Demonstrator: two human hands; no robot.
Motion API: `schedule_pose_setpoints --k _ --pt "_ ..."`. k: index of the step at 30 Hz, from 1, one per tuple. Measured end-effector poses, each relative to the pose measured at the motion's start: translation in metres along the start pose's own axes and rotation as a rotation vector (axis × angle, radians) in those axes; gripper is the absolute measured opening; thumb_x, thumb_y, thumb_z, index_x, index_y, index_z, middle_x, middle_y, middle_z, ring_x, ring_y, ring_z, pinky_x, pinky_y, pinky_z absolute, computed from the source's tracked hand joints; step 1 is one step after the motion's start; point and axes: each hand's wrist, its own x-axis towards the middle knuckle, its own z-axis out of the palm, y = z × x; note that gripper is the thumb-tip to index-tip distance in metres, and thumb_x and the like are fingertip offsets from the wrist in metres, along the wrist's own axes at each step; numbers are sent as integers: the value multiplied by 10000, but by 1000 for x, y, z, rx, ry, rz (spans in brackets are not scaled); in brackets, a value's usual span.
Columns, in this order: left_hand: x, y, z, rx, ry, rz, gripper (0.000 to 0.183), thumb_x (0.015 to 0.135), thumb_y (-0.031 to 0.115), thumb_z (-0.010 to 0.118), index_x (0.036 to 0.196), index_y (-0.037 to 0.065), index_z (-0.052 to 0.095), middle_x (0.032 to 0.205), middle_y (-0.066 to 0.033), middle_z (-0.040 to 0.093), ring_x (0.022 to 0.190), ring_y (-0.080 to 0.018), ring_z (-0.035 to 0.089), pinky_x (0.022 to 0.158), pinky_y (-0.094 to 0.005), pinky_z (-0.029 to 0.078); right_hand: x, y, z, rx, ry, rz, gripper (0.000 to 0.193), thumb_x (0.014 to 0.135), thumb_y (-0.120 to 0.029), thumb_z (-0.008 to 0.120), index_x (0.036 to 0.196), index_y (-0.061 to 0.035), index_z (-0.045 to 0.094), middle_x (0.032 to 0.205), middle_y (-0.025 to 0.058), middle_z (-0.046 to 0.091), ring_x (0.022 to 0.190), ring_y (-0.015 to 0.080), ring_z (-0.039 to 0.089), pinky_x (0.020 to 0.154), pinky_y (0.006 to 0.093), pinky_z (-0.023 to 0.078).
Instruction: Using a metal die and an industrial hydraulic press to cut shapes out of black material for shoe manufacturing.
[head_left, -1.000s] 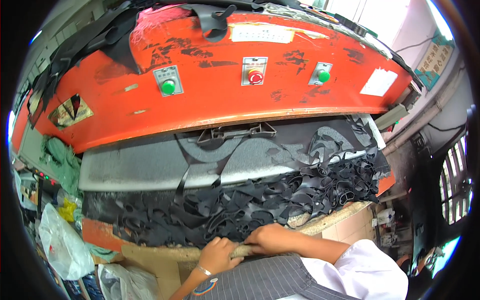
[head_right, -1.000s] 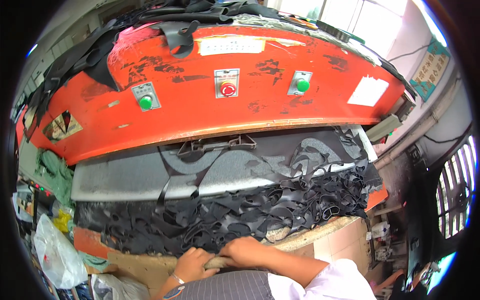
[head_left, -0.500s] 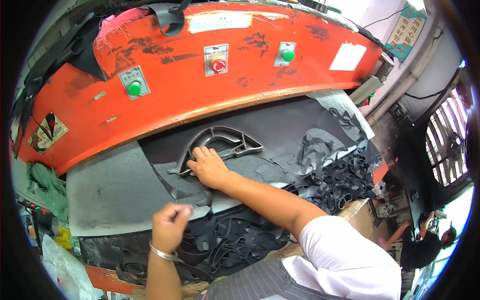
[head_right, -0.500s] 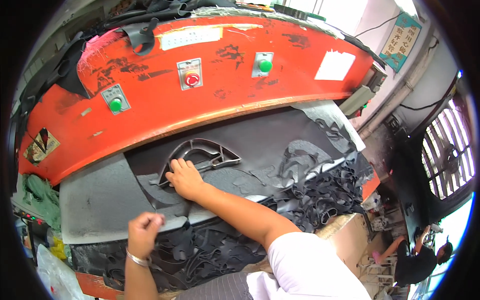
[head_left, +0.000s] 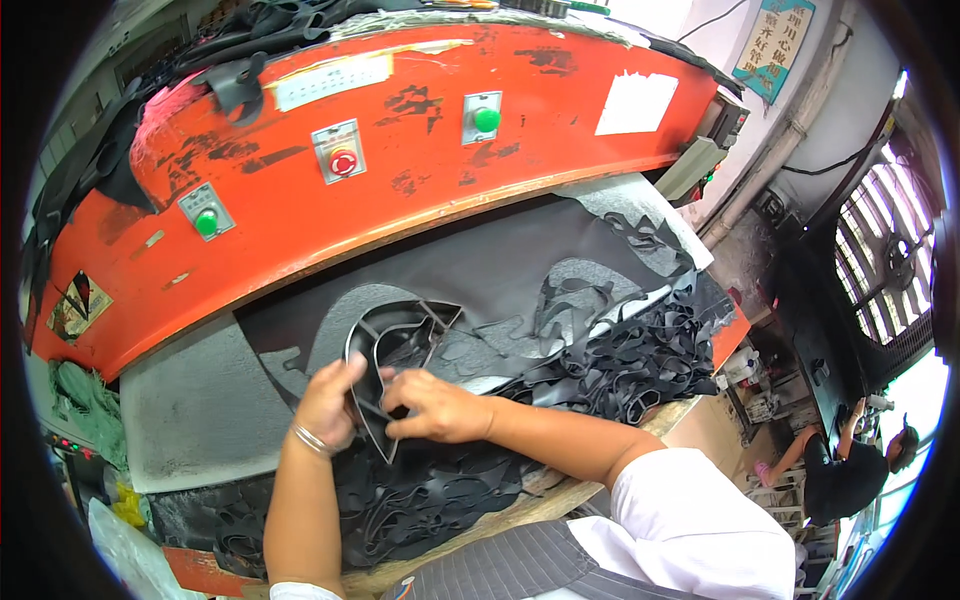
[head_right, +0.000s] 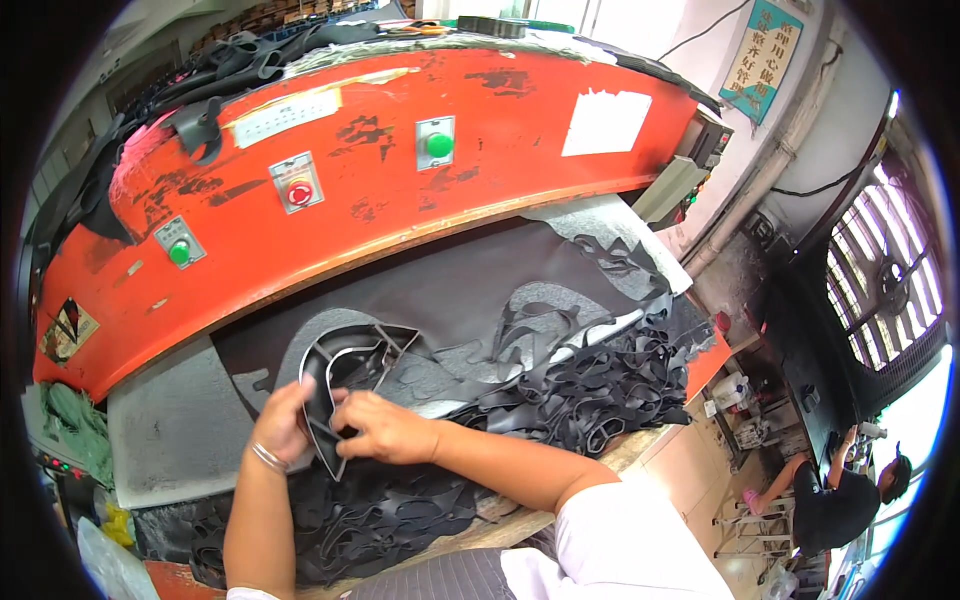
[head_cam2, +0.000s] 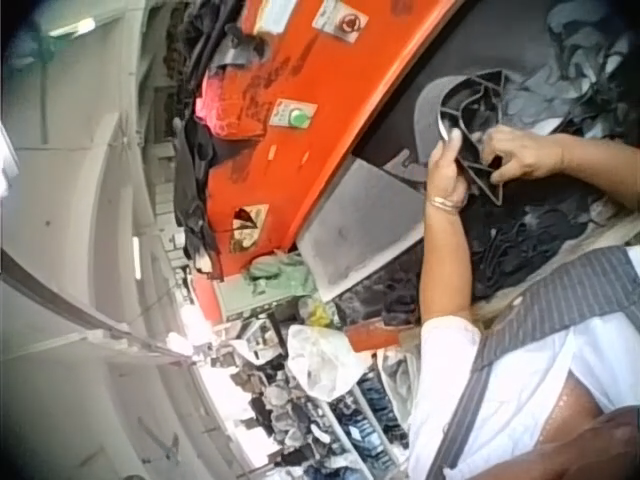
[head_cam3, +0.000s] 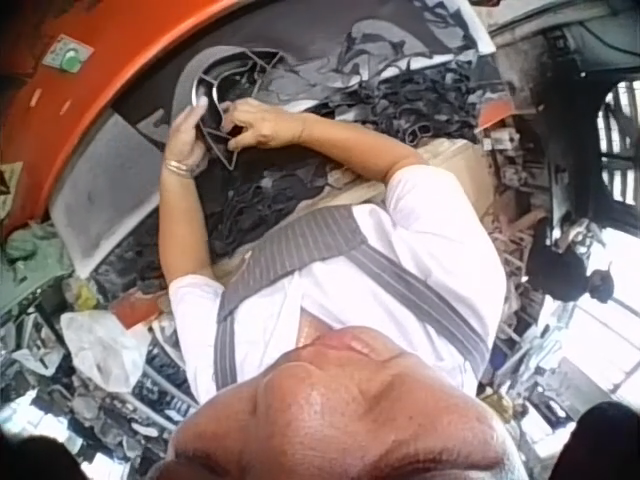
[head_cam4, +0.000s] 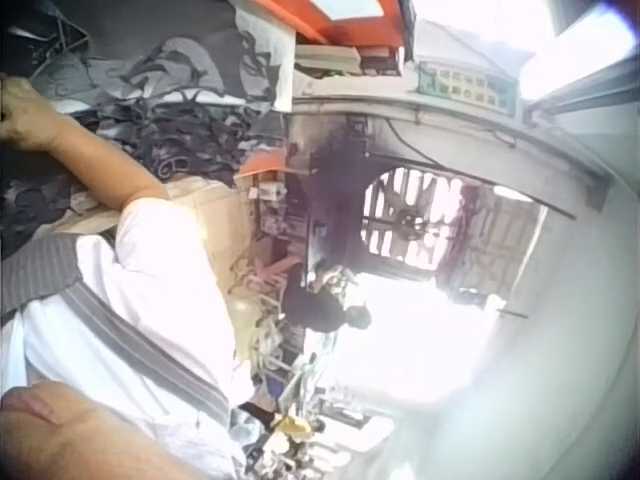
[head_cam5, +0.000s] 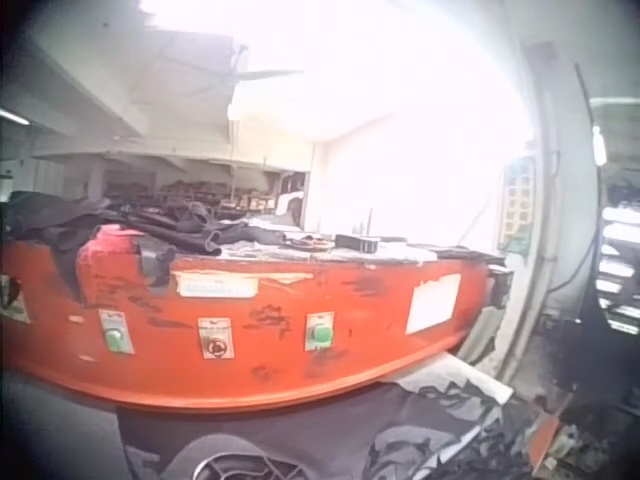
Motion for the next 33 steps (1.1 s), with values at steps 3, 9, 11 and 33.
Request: schedule_pose_setpoints --k 3,9,11,33 --pt "-17 -35 54 154 186 148 248 839 0 573 1086 -25 579 1002 -113 667 903 -188 653 797 -329 542 -34 -24 -33 77 12 147 363 755 -140 726 1109 -111 651 1233 132 518 1226 331 443 1062 497 313" --pt "-75 -77 178 415 425 548 552 739 4 715 1224 -22 454 1021 -95 598 930 -170 602 828 -309 502 -68 -84 -79 833 382 893 1264 700 -564 778 1498 17 -12 1495 267 193 1413 383 182 1144 456 186" --pt "-70 -122 197 713 442 645 724 703 115 800 1287 -46 403 1210 -178 505 1137 -272 523 963 -395 433 -54 -101 -107 850 361 762 1289 702 -530 792 1493 17 -67 1488 258 186 1413 354 180 1139 427 203" --pt "57 -188 189 1633 332 693 581 883 472 540 1352 129 517 1447 -169 423 1379 -326 330 1136 -522 193 -85 95 -209 -343 -560 311 640 577 -447 811 1061 -45 699 1396 293 360 1254 451 349 1051 499 313"
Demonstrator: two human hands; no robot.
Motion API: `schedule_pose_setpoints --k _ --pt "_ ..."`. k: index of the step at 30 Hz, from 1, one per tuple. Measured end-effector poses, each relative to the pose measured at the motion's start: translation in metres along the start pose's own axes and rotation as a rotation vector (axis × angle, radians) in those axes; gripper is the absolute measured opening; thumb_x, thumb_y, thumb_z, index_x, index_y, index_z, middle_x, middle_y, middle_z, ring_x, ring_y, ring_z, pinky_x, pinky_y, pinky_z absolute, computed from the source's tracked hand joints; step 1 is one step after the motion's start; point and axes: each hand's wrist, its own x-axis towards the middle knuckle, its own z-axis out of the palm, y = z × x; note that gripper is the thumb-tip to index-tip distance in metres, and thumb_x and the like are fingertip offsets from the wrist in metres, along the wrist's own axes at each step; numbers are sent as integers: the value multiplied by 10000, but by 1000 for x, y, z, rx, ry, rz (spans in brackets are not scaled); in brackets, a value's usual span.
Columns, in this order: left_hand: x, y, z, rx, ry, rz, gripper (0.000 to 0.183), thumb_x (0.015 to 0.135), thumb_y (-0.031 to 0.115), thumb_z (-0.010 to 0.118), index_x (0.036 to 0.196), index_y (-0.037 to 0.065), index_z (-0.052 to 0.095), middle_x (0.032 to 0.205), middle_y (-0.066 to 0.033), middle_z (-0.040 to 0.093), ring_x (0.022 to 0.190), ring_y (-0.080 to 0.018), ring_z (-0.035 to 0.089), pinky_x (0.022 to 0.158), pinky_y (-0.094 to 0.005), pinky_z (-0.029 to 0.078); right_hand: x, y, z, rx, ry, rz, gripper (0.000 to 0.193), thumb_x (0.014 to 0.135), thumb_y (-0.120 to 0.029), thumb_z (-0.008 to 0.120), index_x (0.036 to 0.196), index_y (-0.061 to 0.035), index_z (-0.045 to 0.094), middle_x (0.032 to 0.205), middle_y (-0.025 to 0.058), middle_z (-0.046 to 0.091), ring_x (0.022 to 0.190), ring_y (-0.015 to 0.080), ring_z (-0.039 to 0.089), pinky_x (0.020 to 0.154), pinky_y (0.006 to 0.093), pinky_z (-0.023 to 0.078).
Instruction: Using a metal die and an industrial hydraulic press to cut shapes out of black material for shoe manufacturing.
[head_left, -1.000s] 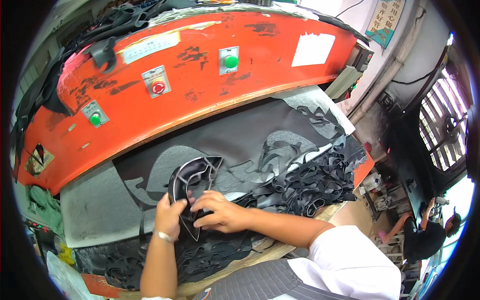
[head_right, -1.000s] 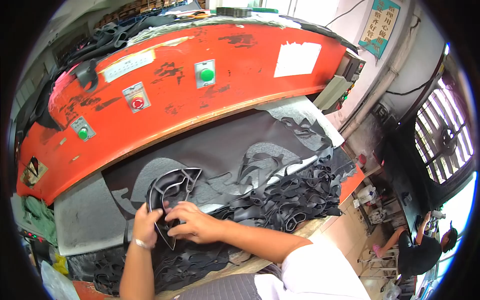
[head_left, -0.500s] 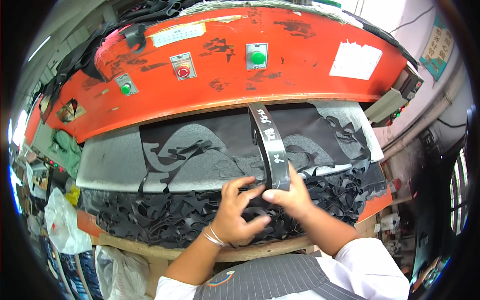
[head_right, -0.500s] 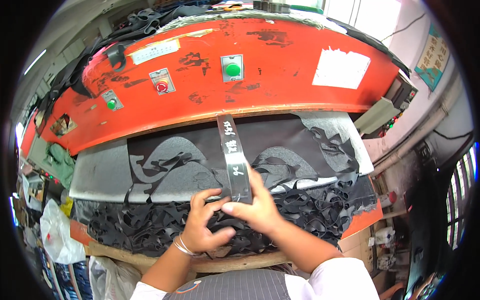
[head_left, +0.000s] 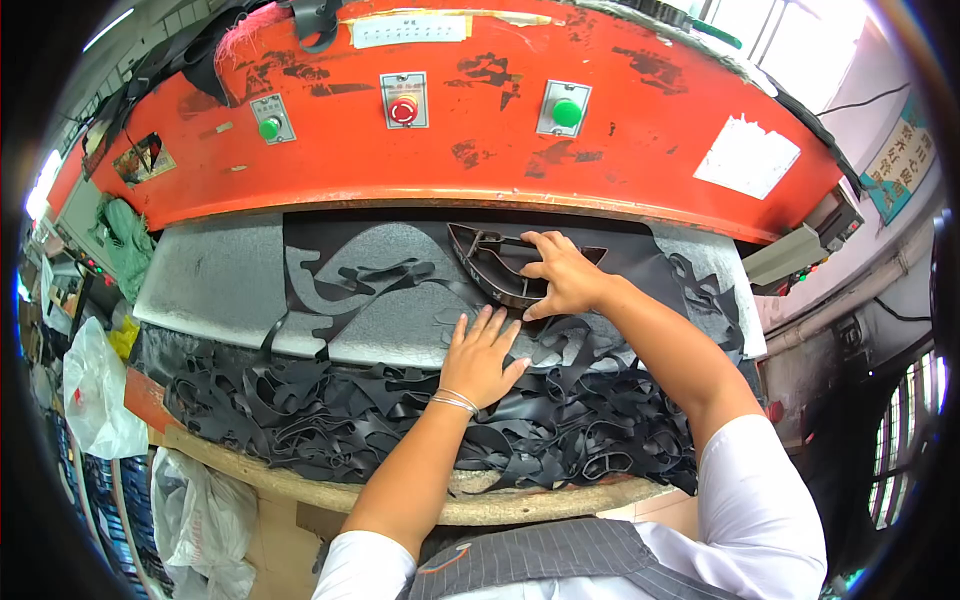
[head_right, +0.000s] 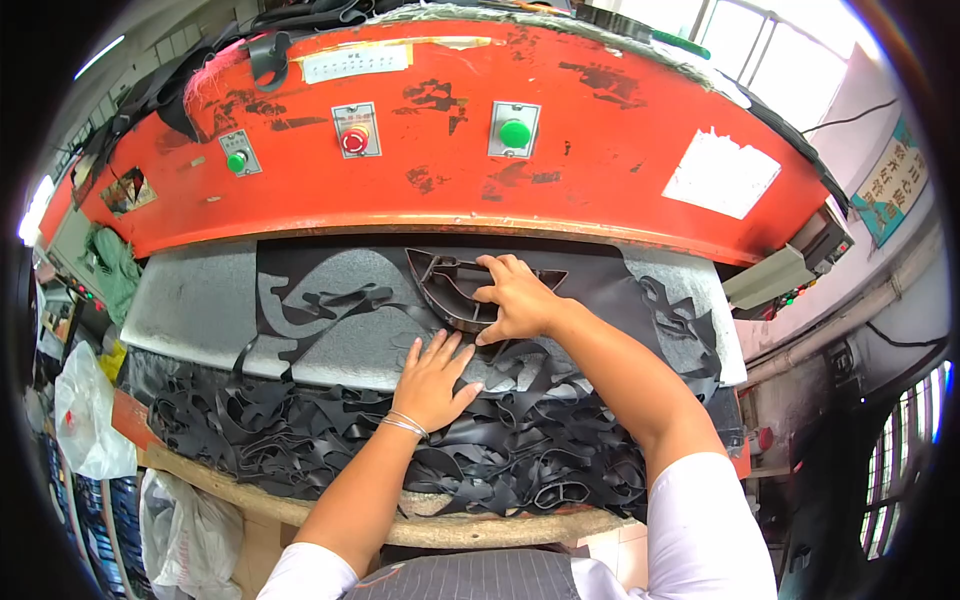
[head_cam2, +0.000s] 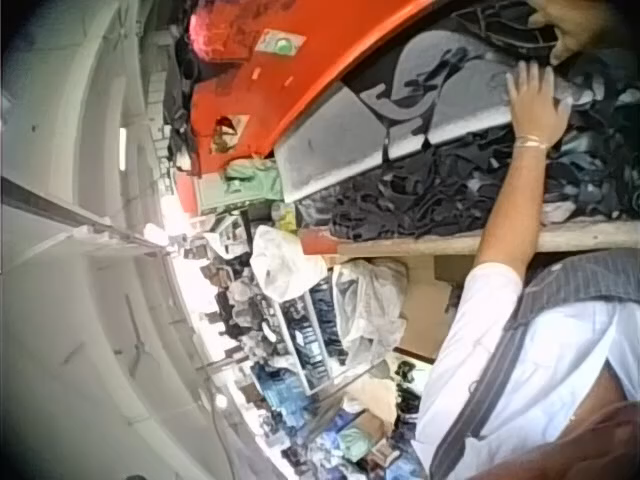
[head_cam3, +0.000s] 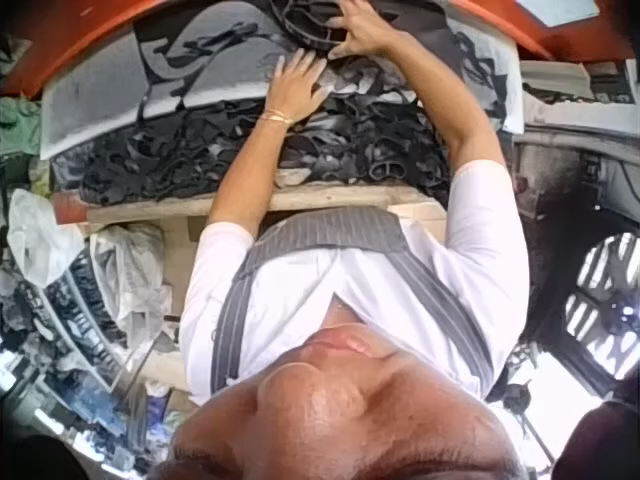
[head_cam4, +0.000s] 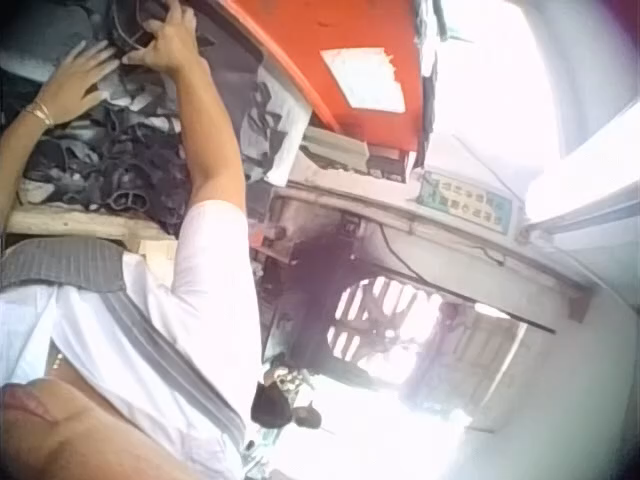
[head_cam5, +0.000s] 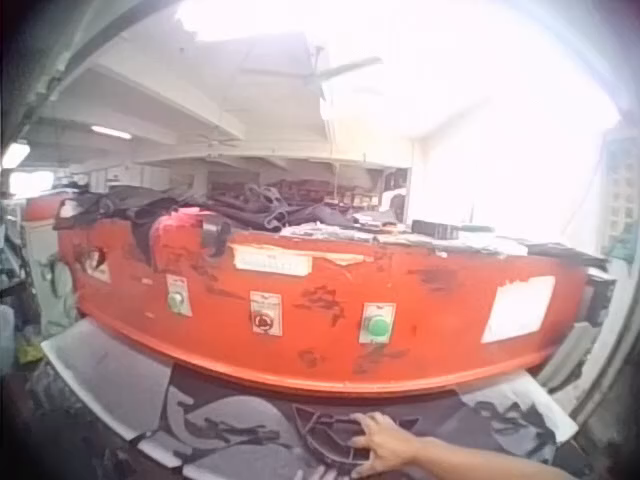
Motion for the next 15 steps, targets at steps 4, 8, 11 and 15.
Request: schedule_pose_setpoints --k 4,8,11,15 --pt "1 3 1 -16 -26 8 540 887 449 539 1351 173 521 1468 -125 410 1389 -320 316 1128 -564 160 11 17 13 -38 -38 -33 626 579 -439 810 1059 -53 703 1402 282 364 1245 453 365 1052 505 323" --pt "1 21 0 -25 -152 203 496 863 405 572 1322 219 548 1471 -94 416 1398 -293 309 1107 -631 135 9 29 29 -41 -33 -59 653 588 -464 824 1062 -39 684 1431 274 330 1285 463 332 1064 539 304" --pt "-2 38 -9 -152 -247 293 427 826 389 618 1190 167 634 1290 -52 581 1322 -242 427 1111 -611 166 -2 26 26 -53 70 -20 736 608 -437 831 1258 -185 594 1494 282 239 1371 496 217 1113 565 211" --pt "15 16 -29 -364 114 133 181 788 292 680 858 125 671 941 -33 691 1082 -247 612 1065 -540 294 -45 23 51 -30 263 476 737 636 -420 834 1289 -218 556 1513 326 112 1384 501 189 1107 586 188"
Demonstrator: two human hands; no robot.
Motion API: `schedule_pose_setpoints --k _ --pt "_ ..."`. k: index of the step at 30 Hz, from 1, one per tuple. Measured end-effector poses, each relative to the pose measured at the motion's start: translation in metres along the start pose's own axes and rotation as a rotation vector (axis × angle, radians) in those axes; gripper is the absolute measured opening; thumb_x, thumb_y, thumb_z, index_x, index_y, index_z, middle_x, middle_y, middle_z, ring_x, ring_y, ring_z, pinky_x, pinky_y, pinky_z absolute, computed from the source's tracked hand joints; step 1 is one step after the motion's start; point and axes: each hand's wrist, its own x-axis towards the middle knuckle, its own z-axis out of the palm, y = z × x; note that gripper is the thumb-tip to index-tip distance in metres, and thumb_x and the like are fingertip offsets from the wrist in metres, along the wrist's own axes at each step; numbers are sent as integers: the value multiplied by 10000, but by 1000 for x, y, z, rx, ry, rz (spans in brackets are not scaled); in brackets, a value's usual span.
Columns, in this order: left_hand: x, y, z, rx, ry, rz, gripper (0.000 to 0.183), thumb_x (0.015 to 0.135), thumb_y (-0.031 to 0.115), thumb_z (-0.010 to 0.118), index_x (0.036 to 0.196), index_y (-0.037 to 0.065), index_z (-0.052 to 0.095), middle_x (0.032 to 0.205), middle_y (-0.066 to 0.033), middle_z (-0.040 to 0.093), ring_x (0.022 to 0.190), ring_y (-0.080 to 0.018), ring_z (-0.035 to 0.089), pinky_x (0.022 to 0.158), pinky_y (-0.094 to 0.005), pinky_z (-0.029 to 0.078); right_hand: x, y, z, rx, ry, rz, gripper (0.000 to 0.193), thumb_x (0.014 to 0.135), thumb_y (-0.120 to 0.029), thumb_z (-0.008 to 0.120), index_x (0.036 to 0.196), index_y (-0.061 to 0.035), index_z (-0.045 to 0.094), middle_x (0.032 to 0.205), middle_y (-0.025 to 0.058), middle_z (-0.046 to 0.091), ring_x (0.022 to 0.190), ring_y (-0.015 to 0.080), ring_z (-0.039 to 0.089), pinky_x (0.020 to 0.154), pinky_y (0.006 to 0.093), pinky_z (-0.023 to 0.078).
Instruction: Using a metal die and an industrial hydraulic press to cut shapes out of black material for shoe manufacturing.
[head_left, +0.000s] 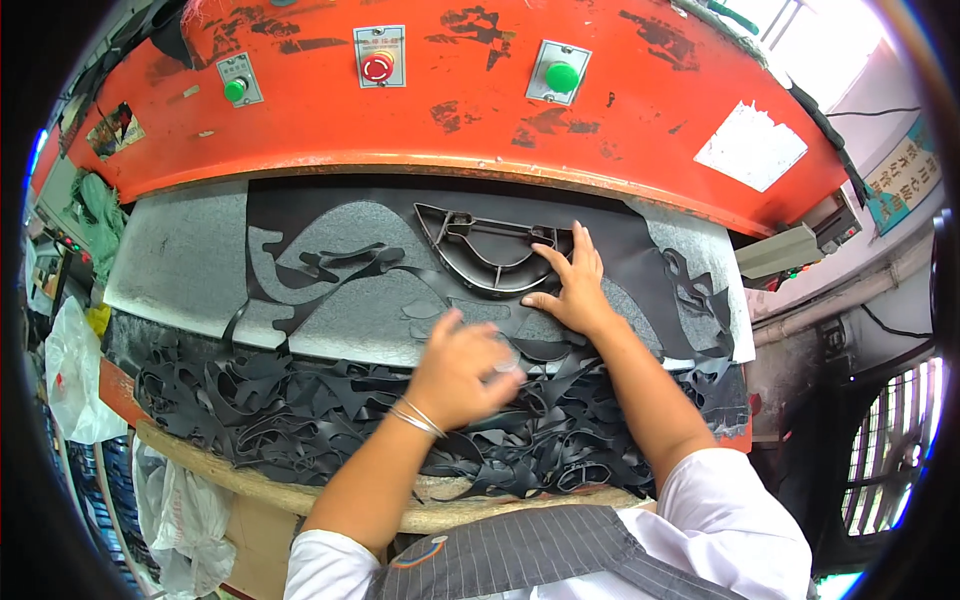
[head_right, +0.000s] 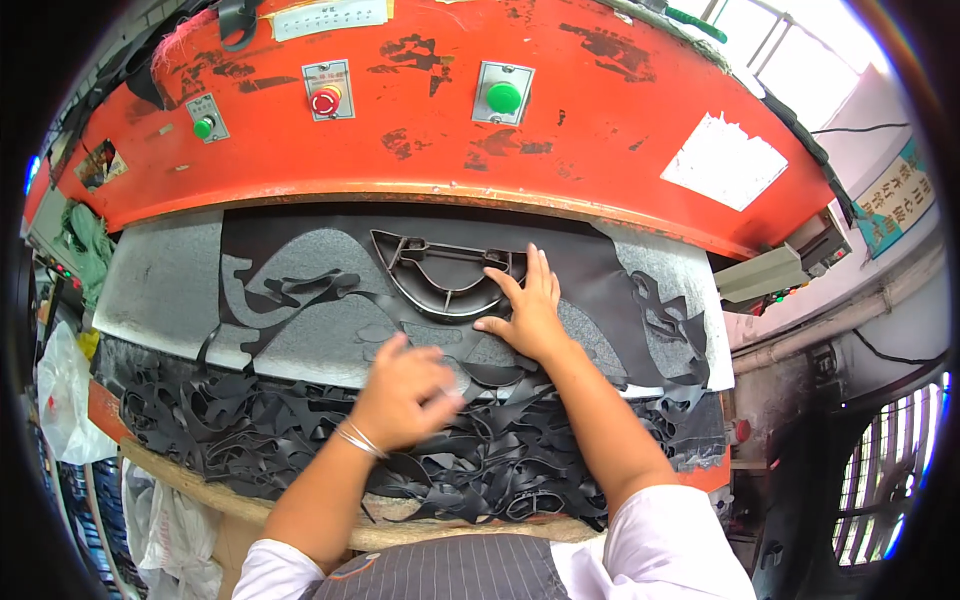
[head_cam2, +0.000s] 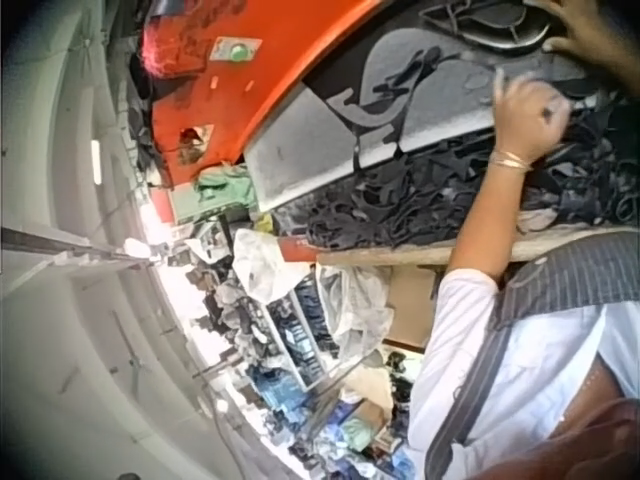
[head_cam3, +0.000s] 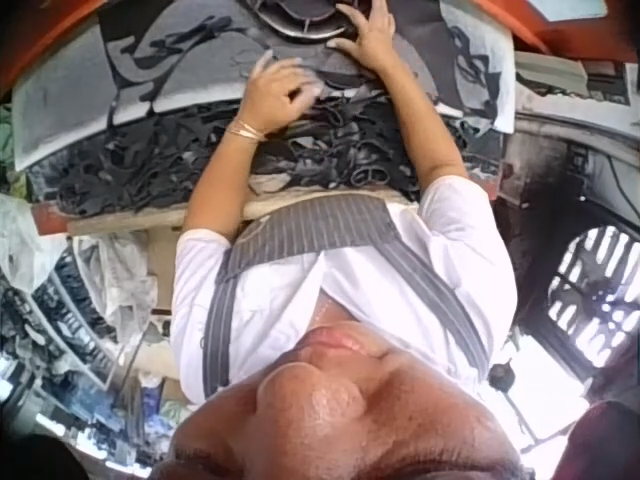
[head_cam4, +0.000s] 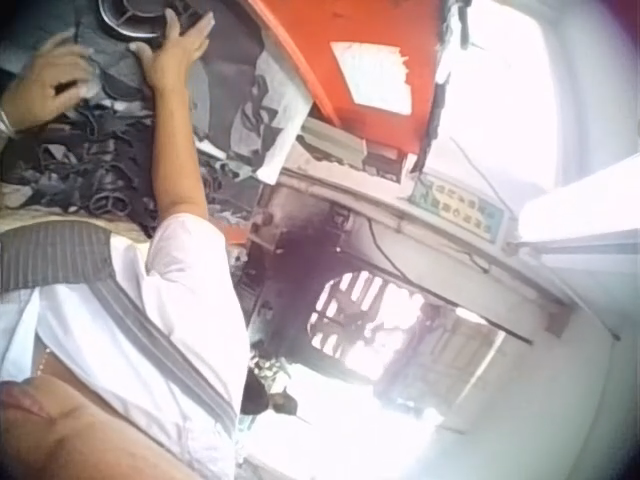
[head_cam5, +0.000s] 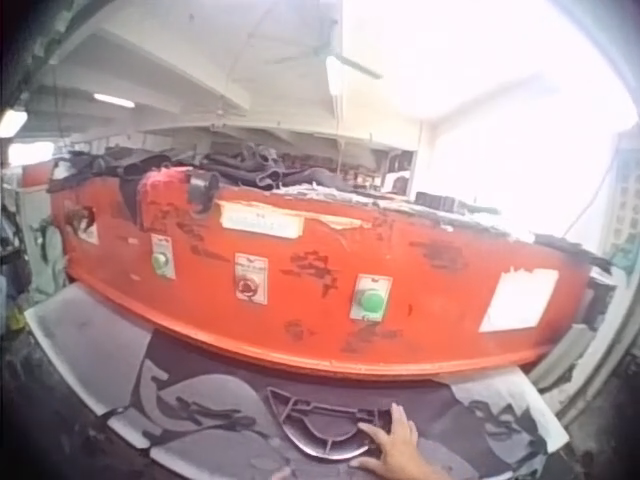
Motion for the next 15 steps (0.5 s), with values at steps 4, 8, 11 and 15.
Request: schedule_pose_setpoints --k 4,8,11,15 --pt "7 -70 1 96 290 -357 190 805 168 605 979 97 576 1271 -146 582 1247 -322 492 1085 -505 274 -8 -10 8 138 42 179 563 651 -391 838 1121 -170 621 1488 374 112 1369 512 224 1097 561 245" --pt "18 -73 12 271 82 -505 232 808 159 570 1034 112 547 1414 -158 474 1384 -300 342 1143 -497 159 -14 -5 9 194 48 216 491 636 -381 847 1019 -144 651 1478 386 138 1314 507 333 1073 513 321" --pt "18 -72 12 262 55 -502 221 806 165 566 1018 115 534 1420 -157 470 1385 -298 343 1141 -501 162 -18 -5 11 181 126 155 447 630 -385 848 954 -136 668 1464 393 183 1253 504 416 1038 482 378" --pt "19 -77 10 251 60 -488 220 803 167 562 1013 117 525 1425 -155 465 1384 -298 342 1142 -504 156 -15 -7 10 168 126 163 451 621 -405 845 941 -137 674 1443 405 223 1239 506 432 1013 480 406"
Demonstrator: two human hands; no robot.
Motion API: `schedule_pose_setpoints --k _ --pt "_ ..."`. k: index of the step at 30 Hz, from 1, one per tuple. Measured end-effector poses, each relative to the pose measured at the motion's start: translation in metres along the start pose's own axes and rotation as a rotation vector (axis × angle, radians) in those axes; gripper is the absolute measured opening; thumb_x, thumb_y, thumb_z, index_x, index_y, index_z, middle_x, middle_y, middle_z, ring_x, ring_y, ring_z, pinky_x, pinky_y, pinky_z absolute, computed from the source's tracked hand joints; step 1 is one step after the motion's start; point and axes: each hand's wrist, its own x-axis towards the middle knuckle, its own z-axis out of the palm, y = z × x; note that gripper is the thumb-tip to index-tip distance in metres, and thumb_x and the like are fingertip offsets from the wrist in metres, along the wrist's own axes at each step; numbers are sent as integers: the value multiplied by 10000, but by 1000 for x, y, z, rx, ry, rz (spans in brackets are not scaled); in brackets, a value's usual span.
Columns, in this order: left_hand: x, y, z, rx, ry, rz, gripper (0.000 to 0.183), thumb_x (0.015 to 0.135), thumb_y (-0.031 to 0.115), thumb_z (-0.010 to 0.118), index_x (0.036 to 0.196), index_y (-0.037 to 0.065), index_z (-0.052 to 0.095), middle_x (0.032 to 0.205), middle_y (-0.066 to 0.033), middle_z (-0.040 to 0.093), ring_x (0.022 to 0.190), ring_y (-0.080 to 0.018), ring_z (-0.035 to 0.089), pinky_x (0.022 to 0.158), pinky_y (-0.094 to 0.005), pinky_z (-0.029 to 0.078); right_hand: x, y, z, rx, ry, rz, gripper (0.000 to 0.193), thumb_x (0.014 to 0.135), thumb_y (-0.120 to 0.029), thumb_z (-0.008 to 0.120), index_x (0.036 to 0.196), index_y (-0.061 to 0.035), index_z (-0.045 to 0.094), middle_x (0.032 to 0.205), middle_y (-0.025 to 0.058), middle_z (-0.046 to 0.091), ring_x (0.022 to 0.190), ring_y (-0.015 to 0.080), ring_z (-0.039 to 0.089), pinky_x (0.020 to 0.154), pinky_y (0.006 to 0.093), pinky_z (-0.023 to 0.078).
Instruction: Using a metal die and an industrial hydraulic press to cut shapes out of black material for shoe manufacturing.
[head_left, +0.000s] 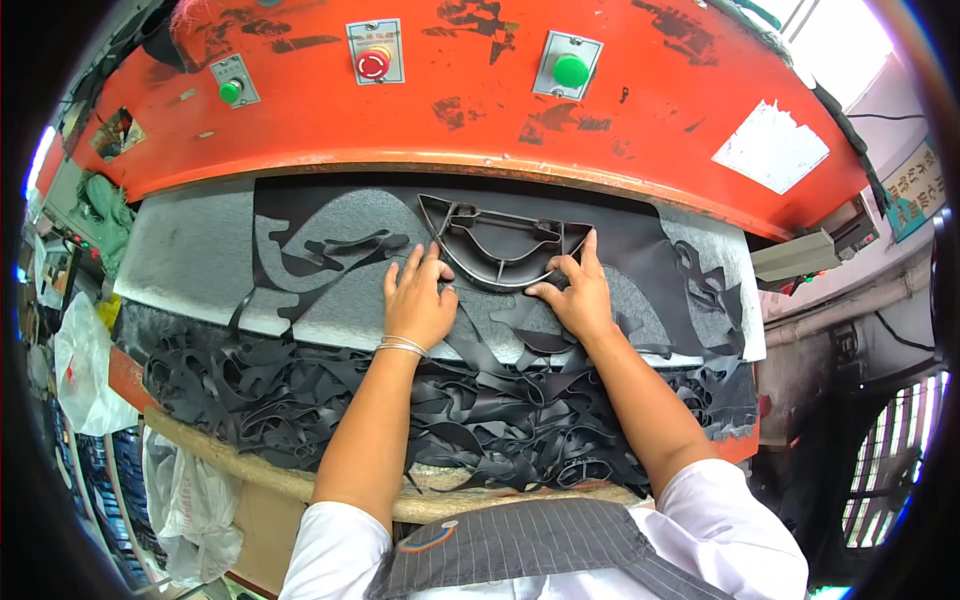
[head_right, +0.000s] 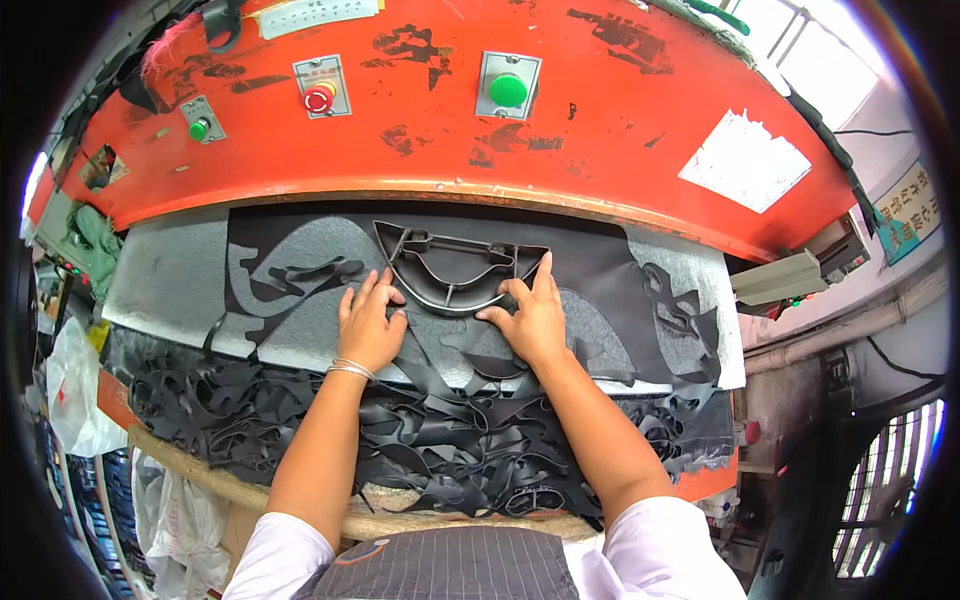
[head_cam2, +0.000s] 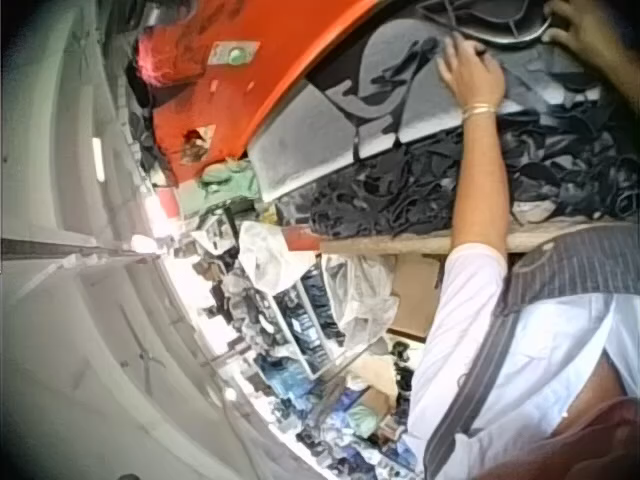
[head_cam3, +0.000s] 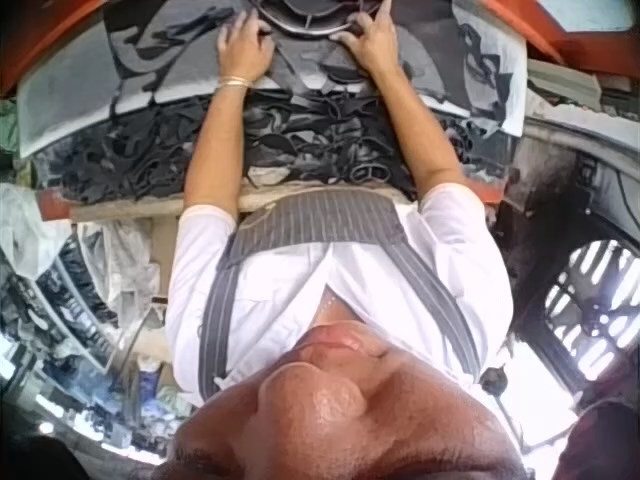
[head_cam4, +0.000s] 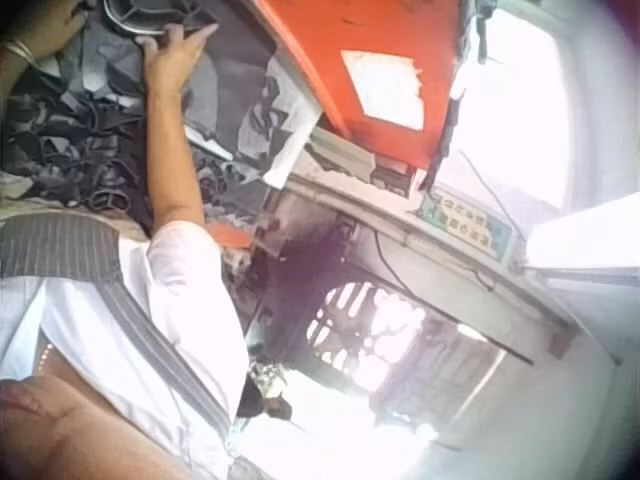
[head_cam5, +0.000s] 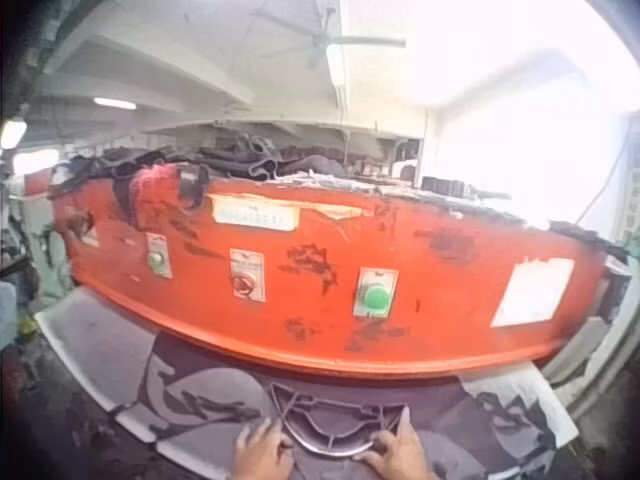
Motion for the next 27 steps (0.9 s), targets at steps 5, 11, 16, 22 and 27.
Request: schedule_pose_setpoints --k 5,11,16,22,27 --pt "5 6 -11 9 -21 -3 212 792 160 570 992 104 526 1441 -165 443 1383 -309 338 1142 -504 148 5 -2 -3 -18 -14 12 466 622 -427 839 949 -137 677 1439 410 223 1231 503 441 995 474 425" --pt "-2 -5 -8 60 -4 17 440 789 187 612 1199 71 506 1370 -147 505 1382 -300 331 1146 -497 142 1 -13 -12 -170 -131 -10 545 662 -444 814 1096 -157 650 1439 388 250 1241 482 439 991 470 430" --pt "15 -28 -80 -509 342 -57 229 855 149 652 1040 41 571 1047 -125 640 981 -232 624 872 -338 484 -2 -30 -63 5 235 -130 745 750 -348 796 1351 -67 458 1344 279 436 1075 386 597 905 446 488" --pt "36 -66 -223 -96 1151 206 263 977 204 500 819 7 572 797 -125 579 767 -289 555 716 -380 445 39 -109 -109 463 585 -129 422 823 -197 751 1091 -5 488 812 101 598 634 140 577 577 277 470" --pt "-7 -73 -230 -80 491 127 346 972 249 472 730 4 505 721 -174 517 694 -363 517 652 -428 410 -3 -116 -107 502 429 59 349 840 -194 733 988 -8 477 695 111 607 633 195 602 590 323 483"
